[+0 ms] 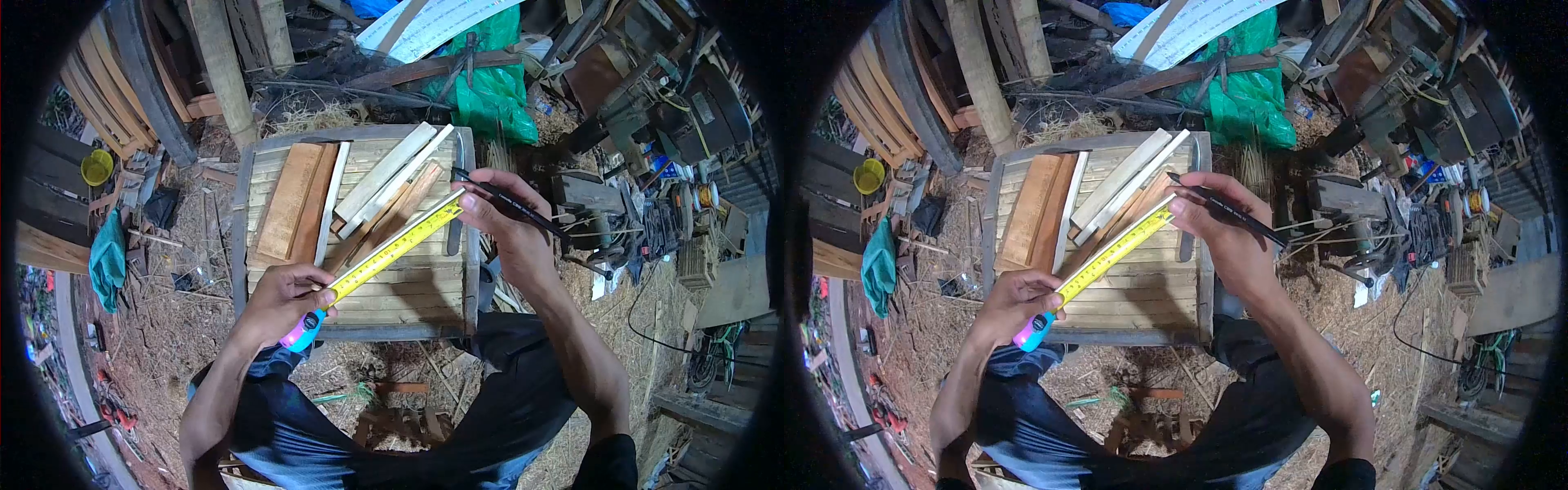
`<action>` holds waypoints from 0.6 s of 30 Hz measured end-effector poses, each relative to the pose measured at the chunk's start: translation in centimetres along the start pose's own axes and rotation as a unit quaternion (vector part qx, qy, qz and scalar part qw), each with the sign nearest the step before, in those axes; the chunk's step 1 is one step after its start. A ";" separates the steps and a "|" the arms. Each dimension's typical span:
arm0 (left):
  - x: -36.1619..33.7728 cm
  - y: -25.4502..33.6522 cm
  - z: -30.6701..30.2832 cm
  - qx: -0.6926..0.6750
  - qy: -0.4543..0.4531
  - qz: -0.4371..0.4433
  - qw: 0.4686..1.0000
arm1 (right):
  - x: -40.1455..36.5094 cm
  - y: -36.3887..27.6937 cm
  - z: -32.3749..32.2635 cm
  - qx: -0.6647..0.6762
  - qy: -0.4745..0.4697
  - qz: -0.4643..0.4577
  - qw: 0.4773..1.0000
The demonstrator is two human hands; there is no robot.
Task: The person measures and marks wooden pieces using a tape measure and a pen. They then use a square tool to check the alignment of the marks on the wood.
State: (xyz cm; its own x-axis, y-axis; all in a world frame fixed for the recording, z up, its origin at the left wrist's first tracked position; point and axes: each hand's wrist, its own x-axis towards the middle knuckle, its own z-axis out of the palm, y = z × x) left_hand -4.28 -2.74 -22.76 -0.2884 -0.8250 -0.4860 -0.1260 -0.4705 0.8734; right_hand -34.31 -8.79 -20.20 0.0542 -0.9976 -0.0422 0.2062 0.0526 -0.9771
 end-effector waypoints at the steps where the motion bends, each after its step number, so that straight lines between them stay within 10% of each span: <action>1: 0.0 0.1 0.2 -0.002 0.003 -0.007 1.000 | 0.0 -0.3 0.1 -0.009 0.014 0.020 1.000; 18: 0.4 -1.0 1.0 0.001 0.016 0.033 0.999 | -0.3 -0.5 -0.1 0.002 0.024 0.056 0.998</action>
State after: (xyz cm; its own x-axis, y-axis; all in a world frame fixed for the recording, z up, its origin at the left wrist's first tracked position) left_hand -5.21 -2.31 -23.86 -0.2660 -0.8638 -0.4279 -0.1103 -0.4137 0.9037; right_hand -34.53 -8.51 -19.70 0.0307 -0.9864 -0.1613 0.2048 0.1641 -0.9649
